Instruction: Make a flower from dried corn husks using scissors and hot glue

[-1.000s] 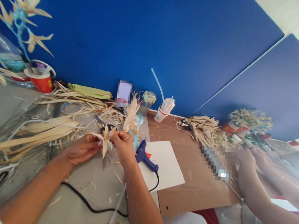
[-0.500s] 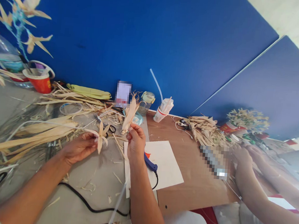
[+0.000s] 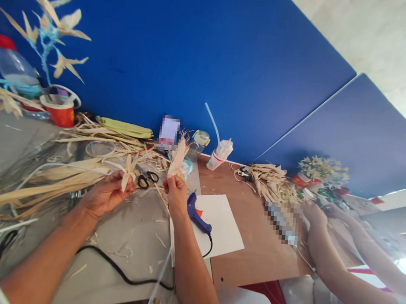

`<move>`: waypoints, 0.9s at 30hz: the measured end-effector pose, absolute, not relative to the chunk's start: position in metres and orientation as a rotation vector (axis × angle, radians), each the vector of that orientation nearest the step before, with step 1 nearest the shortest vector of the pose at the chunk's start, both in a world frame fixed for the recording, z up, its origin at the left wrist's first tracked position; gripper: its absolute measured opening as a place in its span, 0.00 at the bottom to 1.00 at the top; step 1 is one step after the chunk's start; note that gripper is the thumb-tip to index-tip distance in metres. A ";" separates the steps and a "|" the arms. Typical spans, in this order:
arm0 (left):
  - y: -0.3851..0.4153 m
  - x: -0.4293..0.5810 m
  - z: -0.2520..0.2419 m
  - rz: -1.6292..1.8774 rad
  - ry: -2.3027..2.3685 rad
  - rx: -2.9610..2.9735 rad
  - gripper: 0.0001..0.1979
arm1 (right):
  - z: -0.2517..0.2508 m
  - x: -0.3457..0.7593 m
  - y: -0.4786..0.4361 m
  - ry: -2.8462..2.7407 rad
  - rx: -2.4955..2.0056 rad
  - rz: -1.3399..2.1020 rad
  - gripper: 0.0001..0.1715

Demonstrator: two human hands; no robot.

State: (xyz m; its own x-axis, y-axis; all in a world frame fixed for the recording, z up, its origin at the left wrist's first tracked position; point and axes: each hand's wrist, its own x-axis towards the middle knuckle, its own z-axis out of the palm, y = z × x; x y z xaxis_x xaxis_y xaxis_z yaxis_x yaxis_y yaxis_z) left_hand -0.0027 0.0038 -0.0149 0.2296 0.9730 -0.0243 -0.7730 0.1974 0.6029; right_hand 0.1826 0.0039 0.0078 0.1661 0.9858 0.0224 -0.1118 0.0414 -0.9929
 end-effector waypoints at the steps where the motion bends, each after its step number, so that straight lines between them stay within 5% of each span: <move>1: 0.004 -0.003 -0.015 1.287 0.446 0.528 0.11 | 0.007 0.183 0.005 -1.017 -1.180 1.097 0.15; 6: 0.003 -0.001 -0.015 1.287 0.427 0.516 0.10 | 0.013 0.182 0.006 -1.026 -1.230 1.081 0.07; 14: 0.001 0.002 -0.013 1.275 0.444 0.456 0.11 | 0.040 0.207 -0.002 -1.182 -1.335 1.014 0.10; 18: 0.002 0.002 -0.014 1.254 0.443 0.479 0.12 | 0.042 0.230 -0.008 -1.277 -1.552 0.845 0.20; 22: 0.002 0.003 -0.016 1.243 0.446 0.515 0.11 | 0.040 0.252 -0.029 -1.438 -1.654 0.584 0.14; 27: 0.001 0.002 -0.016 1.189 0.452 0.532 0.12 | 0.030 0.279 -0.068 -1.817 -1.996 0.421 0.21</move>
State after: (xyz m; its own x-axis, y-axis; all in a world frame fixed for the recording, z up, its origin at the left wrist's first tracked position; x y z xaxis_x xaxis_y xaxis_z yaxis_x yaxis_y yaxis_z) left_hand 0.0020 0.0014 -0.0160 0.3110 0.9490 -0.0522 -0.7443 0.2774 0.6075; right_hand 0.2794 -0.0683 0.0302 0.1063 0.9931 0.0495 0.8704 -0.0689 -0.4876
